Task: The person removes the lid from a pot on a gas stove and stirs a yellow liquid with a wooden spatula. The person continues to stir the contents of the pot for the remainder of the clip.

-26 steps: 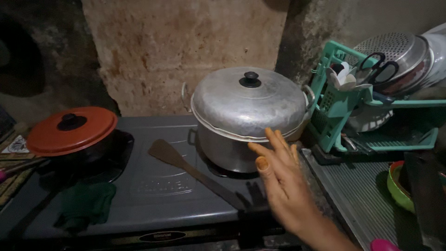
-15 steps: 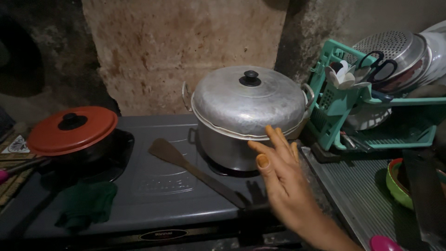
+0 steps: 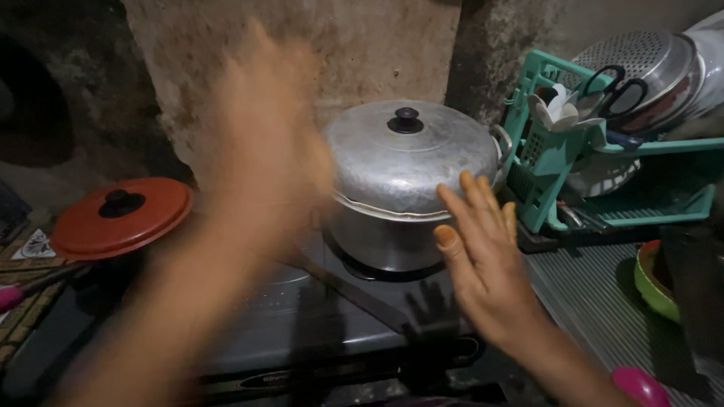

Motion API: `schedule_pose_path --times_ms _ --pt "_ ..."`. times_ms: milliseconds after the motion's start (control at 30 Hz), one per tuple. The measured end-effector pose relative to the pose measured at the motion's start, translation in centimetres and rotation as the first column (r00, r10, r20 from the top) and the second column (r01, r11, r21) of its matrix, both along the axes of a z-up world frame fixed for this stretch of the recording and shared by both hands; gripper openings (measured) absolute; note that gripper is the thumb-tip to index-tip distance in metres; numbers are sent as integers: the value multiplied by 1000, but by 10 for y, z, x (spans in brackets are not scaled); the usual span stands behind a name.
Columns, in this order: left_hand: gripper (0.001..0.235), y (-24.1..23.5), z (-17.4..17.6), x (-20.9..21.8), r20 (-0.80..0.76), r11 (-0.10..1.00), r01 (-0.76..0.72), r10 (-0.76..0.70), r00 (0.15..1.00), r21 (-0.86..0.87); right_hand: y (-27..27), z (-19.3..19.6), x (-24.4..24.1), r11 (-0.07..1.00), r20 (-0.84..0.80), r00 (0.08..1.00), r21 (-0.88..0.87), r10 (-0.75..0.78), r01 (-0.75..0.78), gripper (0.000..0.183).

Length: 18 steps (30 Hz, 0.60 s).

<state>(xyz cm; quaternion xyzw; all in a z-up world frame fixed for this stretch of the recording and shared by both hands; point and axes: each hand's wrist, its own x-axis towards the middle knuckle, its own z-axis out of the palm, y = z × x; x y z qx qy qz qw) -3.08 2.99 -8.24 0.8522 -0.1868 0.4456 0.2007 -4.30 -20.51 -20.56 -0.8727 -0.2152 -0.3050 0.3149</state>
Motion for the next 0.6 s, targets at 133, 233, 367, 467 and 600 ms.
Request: schedule_pose_path --times_ms 133,233,367,467,600 --pt "70 -45 -80 -7 -157 976 21 14 988 216 -4 2 5 996 13 998 -63 -60 61 60" --pt "72 -54 -112 -6 -236 987 103 -73 969 119 -5 0 7 992 7 997 -95 -77 78 62" --pt "72 -54 -132 -7 -297 987 83 -40 954 134 -2 -8 7 979 27 994 -173 -108 111 65" --pt "73 -54 -137 -12 -298 986 69 -21 954 150 2 -12 6 977 -3 994 -187 -108 106 66" --pt "72 -53 -140 -18 -325 988 71 -24 945 135 6 -15 4 978 -7 996 -192 -89 85 67"
